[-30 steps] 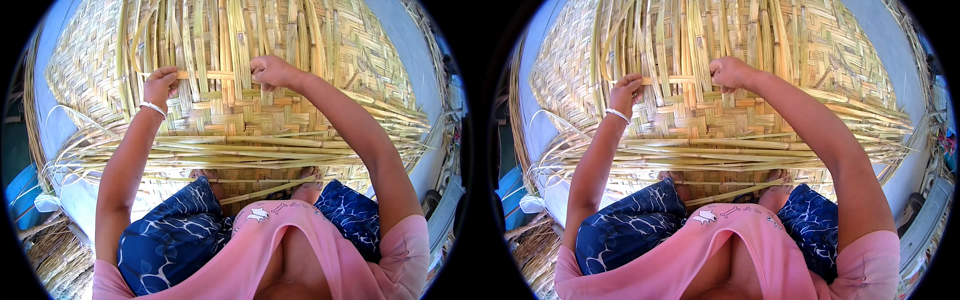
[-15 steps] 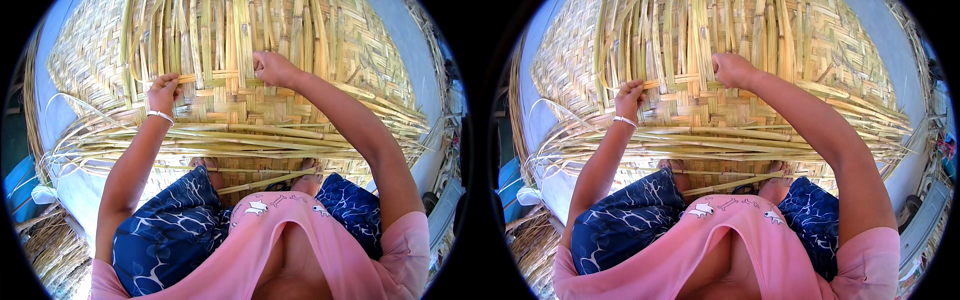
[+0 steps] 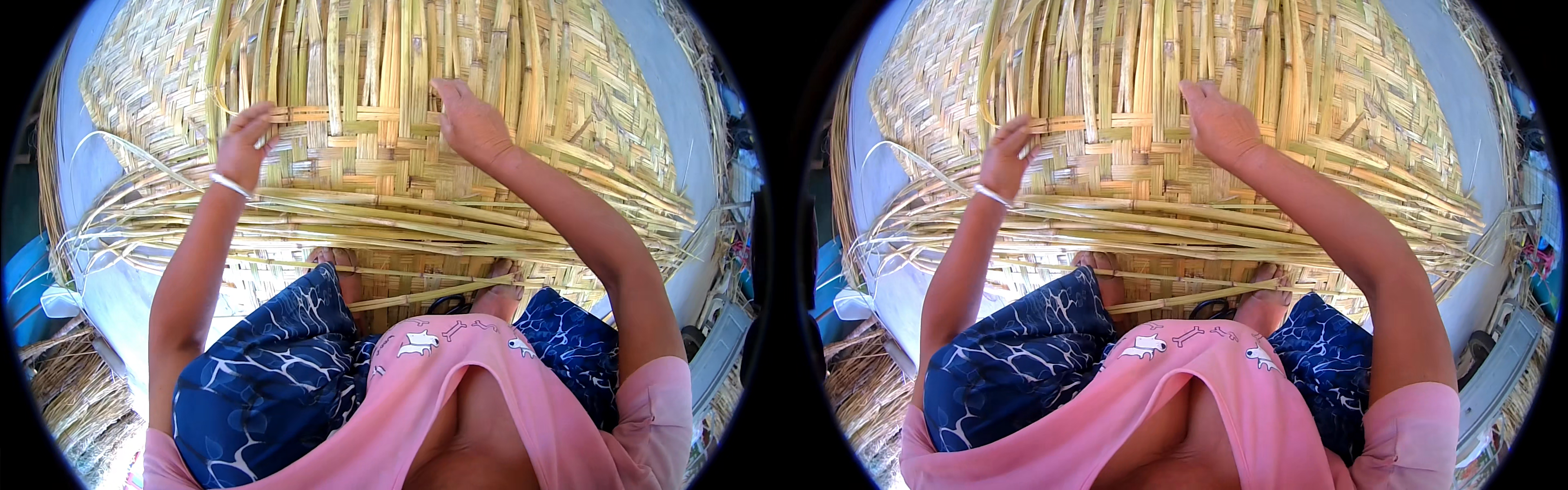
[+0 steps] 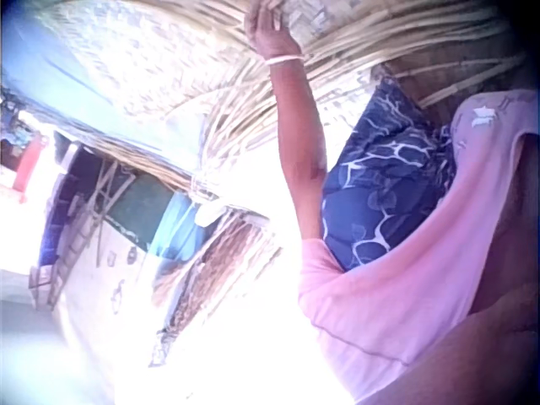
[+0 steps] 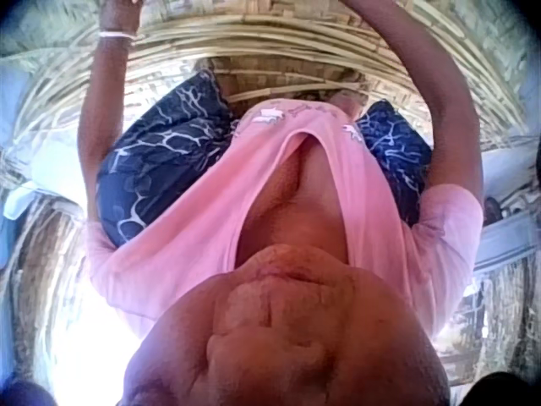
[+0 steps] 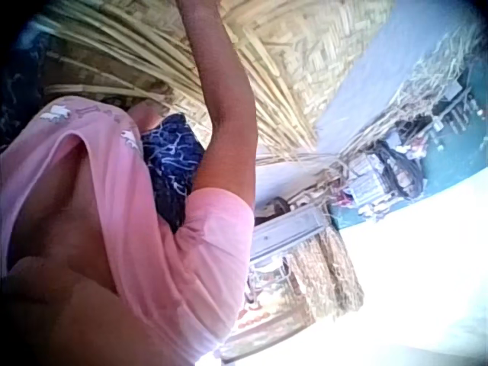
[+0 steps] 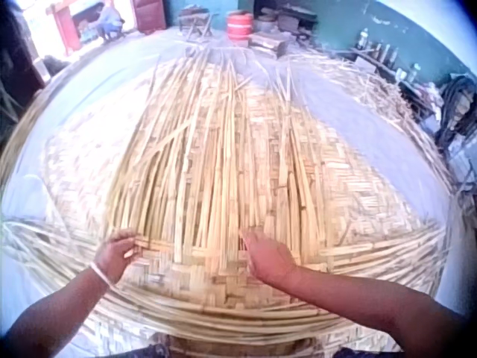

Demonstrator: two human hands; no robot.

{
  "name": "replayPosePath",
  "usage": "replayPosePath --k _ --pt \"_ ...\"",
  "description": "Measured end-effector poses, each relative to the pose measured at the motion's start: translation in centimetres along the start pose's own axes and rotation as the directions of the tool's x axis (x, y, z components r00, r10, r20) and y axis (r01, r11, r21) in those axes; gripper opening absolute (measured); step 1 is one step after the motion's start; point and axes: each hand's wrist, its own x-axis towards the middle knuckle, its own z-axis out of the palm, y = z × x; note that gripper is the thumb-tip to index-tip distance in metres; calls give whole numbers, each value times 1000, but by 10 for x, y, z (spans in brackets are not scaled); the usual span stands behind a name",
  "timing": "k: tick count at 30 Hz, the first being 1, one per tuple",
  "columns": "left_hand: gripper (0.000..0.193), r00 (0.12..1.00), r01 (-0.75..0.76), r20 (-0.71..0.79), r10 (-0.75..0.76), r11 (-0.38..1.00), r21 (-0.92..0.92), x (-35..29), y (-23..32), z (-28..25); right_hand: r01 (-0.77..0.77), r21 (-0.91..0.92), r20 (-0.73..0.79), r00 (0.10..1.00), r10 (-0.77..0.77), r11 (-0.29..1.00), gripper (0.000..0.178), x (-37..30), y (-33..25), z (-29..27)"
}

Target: The person weaves a large flat basket using dried palm leaves. They sit on the floor and interlace the leaves by hand, creating a tight woven pattern. The person occasionally adjusts the leaves and continues the weaving process.

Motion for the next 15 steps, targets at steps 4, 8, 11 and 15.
replayPosePath --k 4,8,11,15 --pt "30 988 37 150 47 857 -514 7 45 -51 375 -412 177 927 -331 831 54 3 -2 6" --pt "41 947 77 315 69 899 -431 6 72 -40 362 -512 297 926 -235 779 56 7 -27 6" --pt "40 951 103 304 -64 988 -115 10 68 -38 410 -573 367 903 -226 709 56 13 -36 8" --pt "25 993 99 61 -105 990 104 37 62 -66 430 -615 400 892 -208 660 56 14 -37 19"
